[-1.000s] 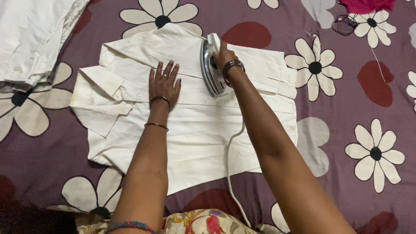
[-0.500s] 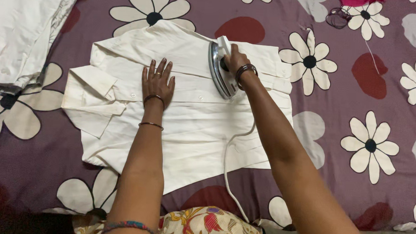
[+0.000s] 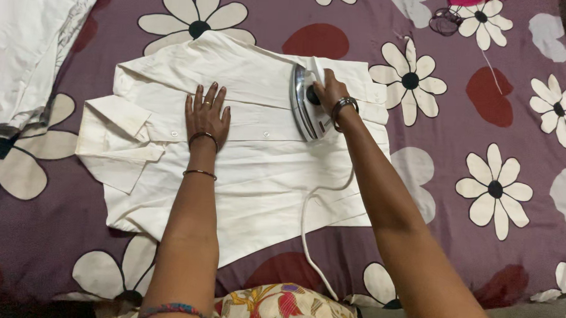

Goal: The person irons a white shirt laid out on a bed with a floral-patterned sheet. They use a handheld iron to smooth the fabric, repeatedly adjusting the shirt's position and folding it as they work.

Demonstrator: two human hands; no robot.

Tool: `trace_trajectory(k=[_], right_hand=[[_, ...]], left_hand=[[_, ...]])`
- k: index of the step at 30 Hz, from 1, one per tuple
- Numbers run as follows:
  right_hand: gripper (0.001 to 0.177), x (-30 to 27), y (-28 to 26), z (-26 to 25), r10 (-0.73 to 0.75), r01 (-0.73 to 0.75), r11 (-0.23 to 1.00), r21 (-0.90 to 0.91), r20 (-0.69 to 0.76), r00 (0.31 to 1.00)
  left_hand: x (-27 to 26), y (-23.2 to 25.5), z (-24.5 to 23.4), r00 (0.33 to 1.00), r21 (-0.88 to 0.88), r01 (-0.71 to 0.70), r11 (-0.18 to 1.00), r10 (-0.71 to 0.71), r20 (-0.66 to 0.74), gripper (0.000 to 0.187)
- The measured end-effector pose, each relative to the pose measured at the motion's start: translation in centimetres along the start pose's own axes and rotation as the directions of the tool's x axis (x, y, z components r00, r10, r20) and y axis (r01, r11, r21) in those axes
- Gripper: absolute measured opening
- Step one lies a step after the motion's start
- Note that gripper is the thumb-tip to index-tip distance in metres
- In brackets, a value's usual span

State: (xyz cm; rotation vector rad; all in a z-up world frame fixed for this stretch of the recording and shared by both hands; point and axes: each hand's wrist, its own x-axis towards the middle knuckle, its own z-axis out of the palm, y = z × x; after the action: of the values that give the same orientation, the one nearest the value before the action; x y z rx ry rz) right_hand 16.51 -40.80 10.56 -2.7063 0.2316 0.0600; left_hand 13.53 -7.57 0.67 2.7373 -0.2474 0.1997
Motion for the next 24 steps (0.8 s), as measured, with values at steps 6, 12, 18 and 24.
trace_trajectory(k=[6, 12, 18, 24], right_hand=[[0.052, -10.8, 4.9, -5.0, 0.021, 0.049, 0.962, 0.269, -0.25, 0.968], [0.041, -30.1, 5.3, -7.9, 0.298, 0.08, 0.729, 0.68, -0.42, 0.857], [0.029, -40.7, 3.4, -7.8, 0.357, 0.235, 0.702, 0.672, -0.618, 0.7], [0.031, -42.6, 4.0, -7.8, 0.121, 0.399, 0.828, 0.393, -0.822, 0.557]], left_hand=[[-0.3, -0.5, 1.0, 1.0, -0.001, -0.019, 1.0, 0.019, -0.024, 0.057], [-0.3, -0.4, 0.7, 0.999, -0.023, -0.03, 0.999, 0.029, -0.037, 0.056], [0.1, -0.4, 0.8, 1.0, -0.071, -0.003, 0.997, 0.005, 0.03, 0.057], [0.1, -0.7, 1.1, 0.999, -0.094, -0.005, 0.996, 0.009, 0.041, 0.058]])
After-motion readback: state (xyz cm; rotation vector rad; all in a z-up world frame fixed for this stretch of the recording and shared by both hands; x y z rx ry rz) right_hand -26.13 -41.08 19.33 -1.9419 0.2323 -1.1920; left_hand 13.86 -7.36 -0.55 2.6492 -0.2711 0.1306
